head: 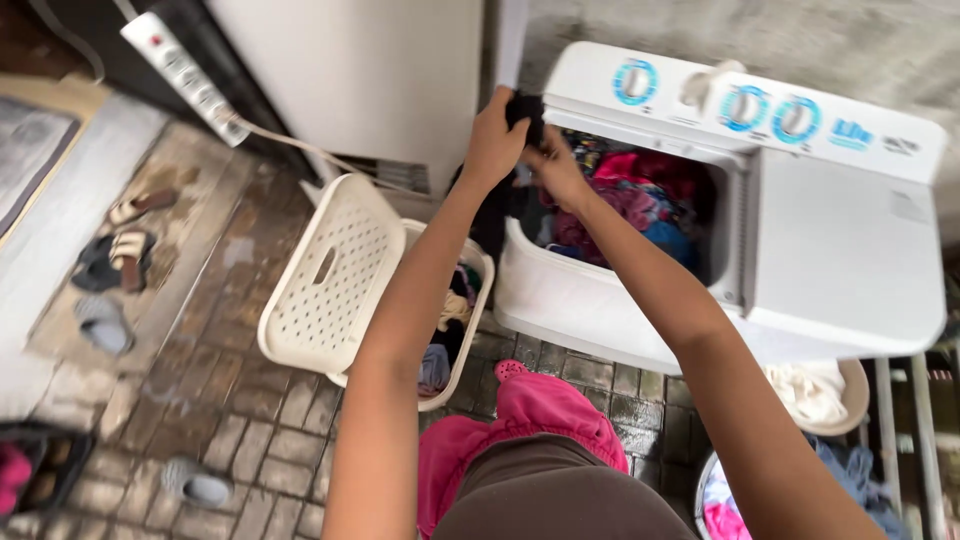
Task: Transferring clothes from a laundry basket into a washing machine.
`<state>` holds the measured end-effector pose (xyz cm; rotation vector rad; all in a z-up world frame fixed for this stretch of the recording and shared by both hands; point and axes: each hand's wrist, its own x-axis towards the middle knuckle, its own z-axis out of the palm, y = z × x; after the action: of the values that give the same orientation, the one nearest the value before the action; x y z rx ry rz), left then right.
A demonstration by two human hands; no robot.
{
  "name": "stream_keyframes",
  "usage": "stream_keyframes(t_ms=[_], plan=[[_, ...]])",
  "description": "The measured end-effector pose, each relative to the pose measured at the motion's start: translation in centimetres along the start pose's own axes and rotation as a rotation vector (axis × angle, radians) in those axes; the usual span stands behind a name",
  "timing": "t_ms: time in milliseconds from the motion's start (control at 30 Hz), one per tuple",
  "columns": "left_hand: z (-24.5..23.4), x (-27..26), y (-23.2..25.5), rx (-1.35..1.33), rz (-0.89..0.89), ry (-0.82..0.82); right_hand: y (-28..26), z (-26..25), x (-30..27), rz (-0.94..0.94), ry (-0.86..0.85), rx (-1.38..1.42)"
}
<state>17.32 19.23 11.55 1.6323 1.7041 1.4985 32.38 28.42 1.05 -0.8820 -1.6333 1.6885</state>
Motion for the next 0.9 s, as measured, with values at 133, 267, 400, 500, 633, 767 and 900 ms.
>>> stream_keyframes(t_ms=[133,267,400,500,633,767,900], plan=[[5.6,1.6,2.7,-0.263,0.269,0.001,-1.9,-5.5,-1.0,-0.328,0.455,0.091],[7.7,1.2,5.7,-0.102,0.409,-0.095,-5.2,-7.0,-4.0,-0.465,0.676,0.003],[9.2,1.6,5.0,-0.106,0.370,-0.097,-5.5,-7.5,-5.6,-0.709,0.738,-0.350],[11.2,2.2,-1.9,0.000,0.271,-0.216,-4.4,-7.3,-5.6,-0.376,0.656,-0.503],[9.5,1.2,-7.7,0.190,0.044,-0.422,1.2,-7.7,-5.4,0.126,0.187,-0.834],[6.6,-1.2,-13.3,0.189,-0.121,-0.414,9.4,-7.7,-0.7,-0.320,-0.010,-0.995],[1.8,-5.7,-17.2,0.210,-0.262,-0.308,3.9,3.3,-0.8,0.089,-0.204,-0.744]])
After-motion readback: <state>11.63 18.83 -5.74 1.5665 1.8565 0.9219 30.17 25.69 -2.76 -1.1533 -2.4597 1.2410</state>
